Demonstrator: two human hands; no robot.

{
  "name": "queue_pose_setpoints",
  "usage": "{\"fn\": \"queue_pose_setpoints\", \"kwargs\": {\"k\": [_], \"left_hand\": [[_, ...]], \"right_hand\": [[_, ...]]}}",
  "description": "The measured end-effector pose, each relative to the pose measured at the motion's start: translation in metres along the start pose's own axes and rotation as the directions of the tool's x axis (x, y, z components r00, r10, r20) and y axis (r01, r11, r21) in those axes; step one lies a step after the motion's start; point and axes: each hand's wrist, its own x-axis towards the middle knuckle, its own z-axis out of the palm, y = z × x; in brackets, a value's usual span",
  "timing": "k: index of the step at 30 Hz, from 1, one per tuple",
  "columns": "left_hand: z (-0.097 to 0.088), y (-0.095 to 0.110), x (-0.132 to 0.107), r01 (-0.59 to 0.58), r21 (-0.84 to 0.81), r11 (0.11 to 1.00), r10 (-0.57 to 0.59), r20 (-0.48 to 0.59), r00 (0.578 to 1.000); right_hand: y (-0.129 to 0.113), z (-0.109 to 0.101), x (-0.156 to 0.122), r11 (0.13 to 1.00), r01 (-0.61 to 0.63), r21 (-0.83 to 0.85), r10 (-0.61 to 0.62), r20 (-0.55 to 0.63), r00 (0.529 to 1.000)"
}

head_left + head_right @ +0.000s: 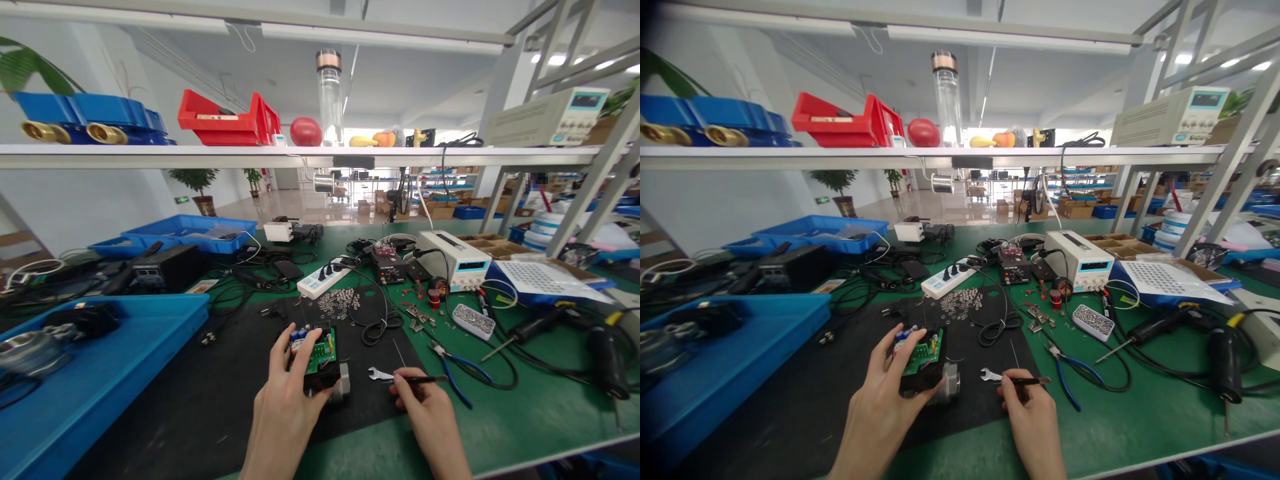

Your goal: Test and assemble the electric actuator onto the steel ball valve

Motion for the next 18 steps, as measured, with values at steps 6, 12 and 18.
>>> {"fn": "queue_pose_setpoints", "kwargs": {"k": [6, 12, 18], "left_hand": [[-0.0002, 0.0, -0.0003, 0.002, 0.001, 1.0, -0.002, 0.011, 1.0], [0.0003, -0.0011, -0.001, 0.0, 0.006, 1.0, 0.0, 0.004, 1.0], [0.0012, -0.002, -0.0015, -0.012, 0.009, 1.0, 0.012, -0.011, 1.0]], "right_hand": [[-0.0002, 0.0001, -0.0004, 1.0, 0.002, -0.007, -0.002, -0.006, 1.0], [0.0014, 0.0007, -0.0001, 1.0, -0.001, 0.003, 0.001, -0.007, 1.0], [0.0021, 0.0005, 0.0004, 1.0, -0.004, 0.005, 0.004, -0.005, 1.0]]}}
